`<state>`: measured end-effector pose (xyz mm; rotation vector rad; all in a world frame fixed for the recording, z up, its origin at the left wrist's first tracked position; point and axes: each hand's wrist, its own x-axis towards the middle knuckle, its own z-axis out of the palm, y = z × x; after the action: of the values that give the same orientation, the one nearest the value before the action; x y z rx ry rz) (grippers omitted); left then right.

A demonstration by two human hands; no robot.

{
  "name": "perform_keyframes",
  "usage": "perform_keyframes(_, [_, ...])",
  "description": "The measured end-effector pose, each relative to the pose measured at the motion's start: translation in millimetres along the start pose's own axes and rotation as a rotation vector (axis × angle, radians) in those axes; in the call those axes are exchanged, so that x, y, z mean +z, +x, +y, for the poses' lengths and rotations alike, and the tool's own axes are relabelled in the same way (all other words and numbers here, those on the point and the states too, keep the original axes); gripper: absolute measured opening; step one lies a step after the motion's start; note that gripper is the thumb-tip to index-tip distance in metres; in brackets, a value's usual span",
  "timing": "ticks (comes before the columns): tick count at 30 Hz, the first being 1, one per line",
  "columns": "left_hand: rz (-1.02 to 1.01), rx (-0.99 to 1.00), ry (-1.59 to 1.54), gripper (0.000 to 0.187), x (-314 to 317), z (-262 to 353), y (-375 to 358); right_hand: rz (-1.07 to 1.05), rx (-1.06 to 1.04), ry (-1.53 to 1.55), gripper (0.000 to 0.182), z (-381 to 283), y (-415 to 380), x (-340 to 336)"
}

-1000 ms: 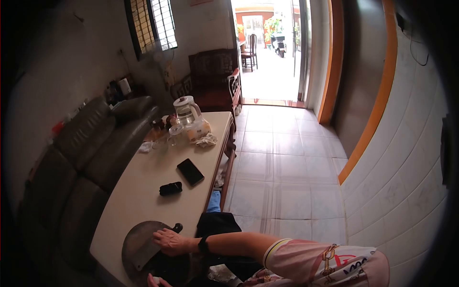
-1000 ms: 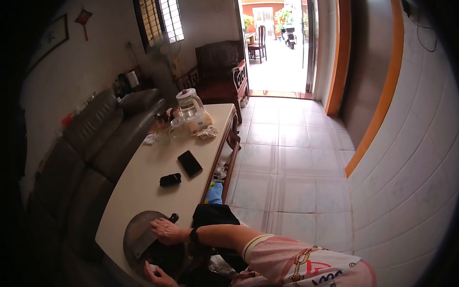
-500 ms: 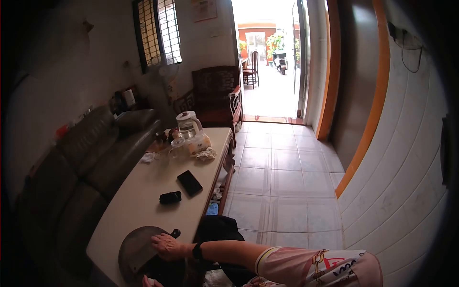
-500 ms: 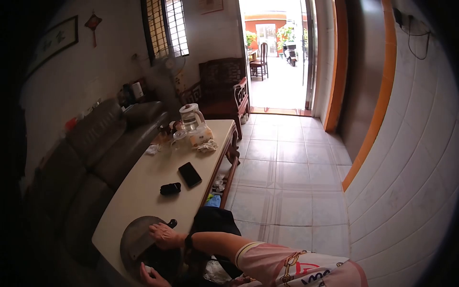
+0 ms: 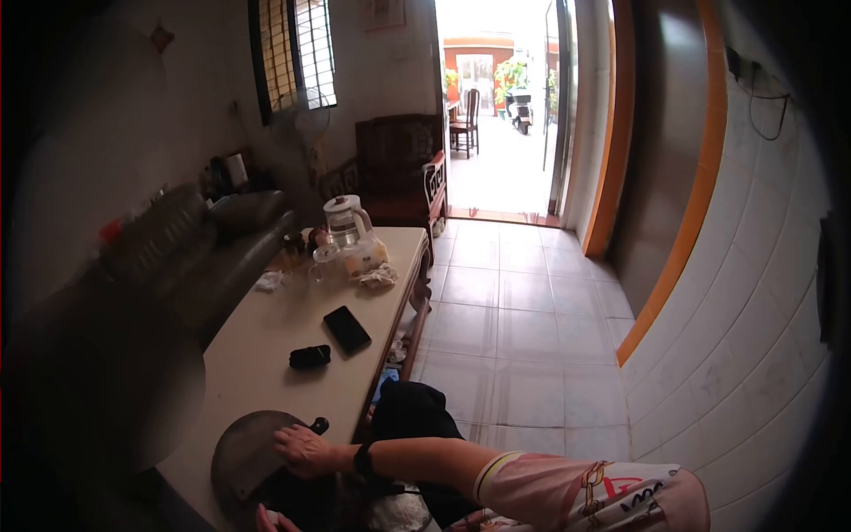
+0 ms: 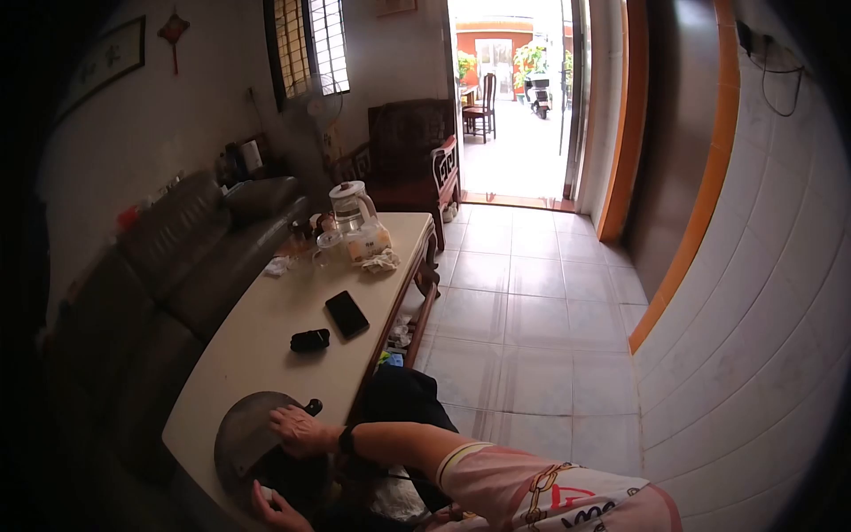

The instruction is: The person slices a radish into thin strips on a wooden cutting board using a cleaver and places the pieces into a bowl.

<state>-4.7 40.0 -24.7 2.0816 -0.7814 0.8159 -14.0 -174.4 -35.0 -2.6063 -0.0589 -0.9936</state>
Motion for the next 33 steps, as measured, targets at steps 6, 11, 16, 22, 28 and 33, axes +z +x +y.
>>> perform_keyframes(6, [-0.026,-0.035,-0.029,0.027,-1,1,1,-0.010,-0.008,-0.011,0.033,-2,1,2])
perform_keyframes(11, [-0.083,-0.068,-0.035,0.030,1,-5,0,-0.032,-0.019,-0.013,0.037,0,1,9])
perform_keyframes(16, [-0.150,-0.148,-0.164,0.036,24,-3,-5,0.157,-0.051,-0.329,0.045,-1,-15,15])
perform_keyframes(22, [-0.233,-0.068,-0.045,0.038,21,16,-9,-0.242,0.546,0.480,0.013,-7,14,-58])
perform_keyframes(28, [-0.161,-0.122,-0.129,0.042,12,24,-8,-0.511,0.400,0.566,0.011,-20,19,-99])
perform_keyframes(33, [-0.174,0.038,-0.068,0.026,2,23,-10,-0.515,0.354,0.505,0.021,-30,12,-116])
